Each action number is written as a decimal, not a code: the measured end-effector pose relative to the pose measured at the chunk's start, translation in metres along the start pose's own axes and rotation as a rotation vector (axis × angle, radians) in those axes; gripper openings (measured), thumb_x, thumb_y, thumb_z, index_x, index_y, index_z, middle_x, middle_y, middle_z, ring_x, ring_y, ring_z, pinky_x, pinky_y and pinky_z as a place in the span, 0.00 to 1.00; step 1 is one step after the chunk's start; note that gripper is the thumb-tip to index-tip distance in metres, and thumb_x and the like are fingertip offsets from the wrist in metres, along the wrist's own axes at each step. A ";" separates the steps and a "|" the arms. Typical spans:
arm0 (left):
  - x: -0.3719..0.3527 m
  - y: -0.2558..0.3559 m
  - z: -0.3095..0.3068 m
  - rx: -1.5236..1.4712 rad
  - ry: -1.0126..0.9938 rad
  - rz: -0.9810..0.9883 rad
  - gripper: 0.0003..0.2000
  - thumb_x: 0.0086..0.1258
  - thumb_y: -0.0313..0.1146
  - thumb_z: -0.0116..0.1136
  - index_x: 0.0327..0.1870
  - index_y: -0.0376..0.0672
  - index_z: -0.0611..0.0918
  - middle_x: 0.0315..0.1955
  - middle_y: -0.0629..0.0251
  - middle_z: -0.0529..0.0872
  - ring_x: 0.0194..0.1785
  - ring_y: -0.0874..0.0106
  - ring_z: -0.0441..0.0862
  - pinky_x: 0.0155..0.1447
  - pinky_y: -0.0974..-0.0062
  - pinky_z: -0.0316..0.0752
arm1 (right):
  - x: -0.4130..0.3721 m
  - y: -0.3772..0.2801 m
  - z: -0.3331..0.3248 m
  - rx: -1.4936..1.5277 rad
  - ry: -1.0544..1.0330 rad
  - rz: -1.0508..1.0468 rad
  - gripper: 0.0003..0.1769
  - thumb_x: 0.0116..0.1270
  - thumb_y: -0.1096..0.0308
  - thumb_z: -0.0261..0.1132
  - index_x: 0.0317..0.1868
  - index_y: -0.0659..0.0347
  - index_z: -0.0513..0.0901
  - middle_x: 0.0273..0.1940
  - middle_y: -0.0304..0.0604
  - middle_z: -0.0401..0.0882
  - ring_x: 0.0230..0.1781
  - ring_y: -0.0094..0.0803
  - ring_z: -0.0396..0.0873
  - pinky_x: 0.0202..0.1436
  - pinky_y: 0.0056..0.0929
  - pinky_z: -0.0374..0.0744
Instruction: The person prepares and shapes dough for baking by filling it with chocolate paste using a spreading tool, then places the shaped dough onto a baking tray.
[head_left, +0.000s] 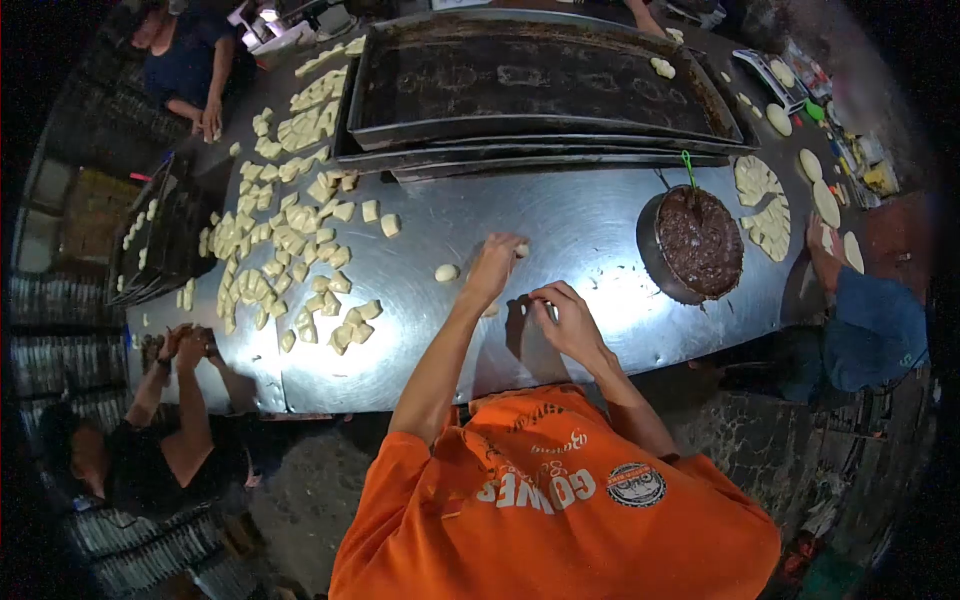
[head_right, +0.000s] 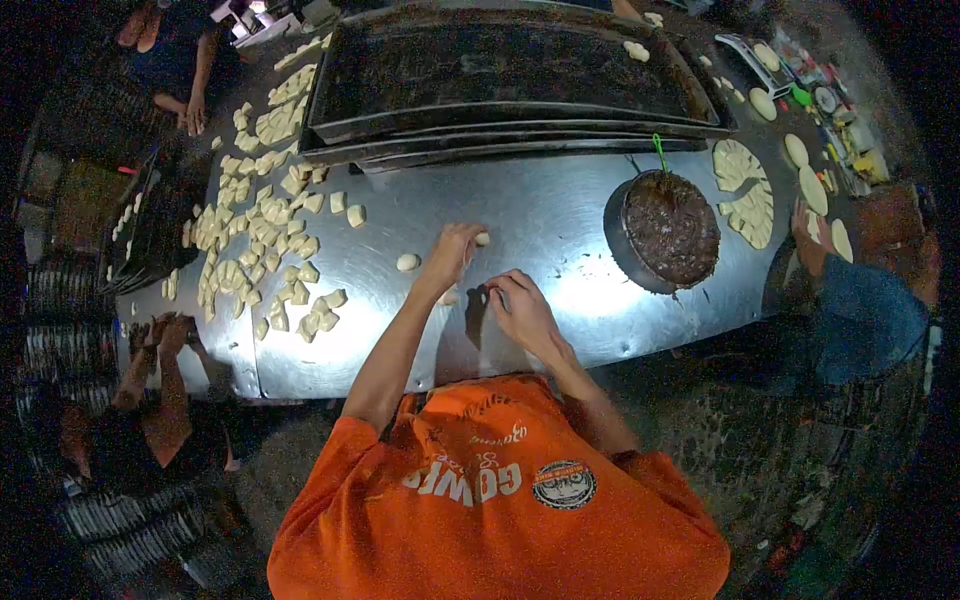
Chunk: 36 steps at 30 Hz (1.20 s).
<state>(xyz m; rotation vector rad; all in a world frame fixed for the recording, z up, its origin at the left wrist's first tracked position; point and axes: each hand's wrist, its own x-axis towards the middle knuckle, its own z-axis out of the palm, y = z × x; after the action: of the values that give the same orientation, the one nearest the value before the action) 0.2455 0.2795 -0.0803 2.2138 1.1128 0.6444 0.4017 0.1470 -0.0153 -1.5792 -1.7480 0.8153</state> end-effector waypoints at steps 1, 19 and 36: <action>0.001 0.001 -0.002 0.002 0.002 0.011 0.18 0.65 0.22 0.61 0.57 0.41 0.83 0.53 0.54 0.84 0.57 0.52 0.79 0.63 0.62 0.74 | 0.000 0.001 -0.004 0.103 0.011 0.072 0.11 0.71 0.73 0.61 0.51 0.67 0.83 0.43 0.48 0.81 0.46 0.36 0.83 0.51 0.30 0.81; -0.055 0.119 -0.018 -0.864 0.243 -0.311 0.09 0.76 0.26 0.57 0.53 0.35 0.76 0.46 0.63 0.81 0.54 0.74 0.79 0.58 0.76 0.76 | 0.004 -0.016 -0.024 1.212 0.106 0.385 0.21 0.72 0.68 0.67 0.62 0.67 0.79 0.54 0.44 0.83 0.52 0.28 0.80 0.58 0.26 0.78; -0.059 0.159 -0.008 -0.299 0.000 -0.087 0.14 0.77 0.37 0.57 0.57 0.39 0.81 0.56 0.56 0.79 0.63 0.61 0.74 0.65 0.64 0.70 | -0.052 0.040 -0.094 1.470 0.165 0.532 0.16 0.72 0.70 0.66 0.58 0.60 0.78 0.53 0.49 0.84 0.50 0.36 0.85 0.56 0.34 0.84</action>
<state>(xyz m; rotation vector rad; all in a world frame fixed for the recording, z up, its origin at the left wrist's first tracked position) 0.2965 0.1552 0.0237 1.9016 1.0324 0.7228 0.5040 0.1010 0.0072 -0.9178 -0.2254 1.6027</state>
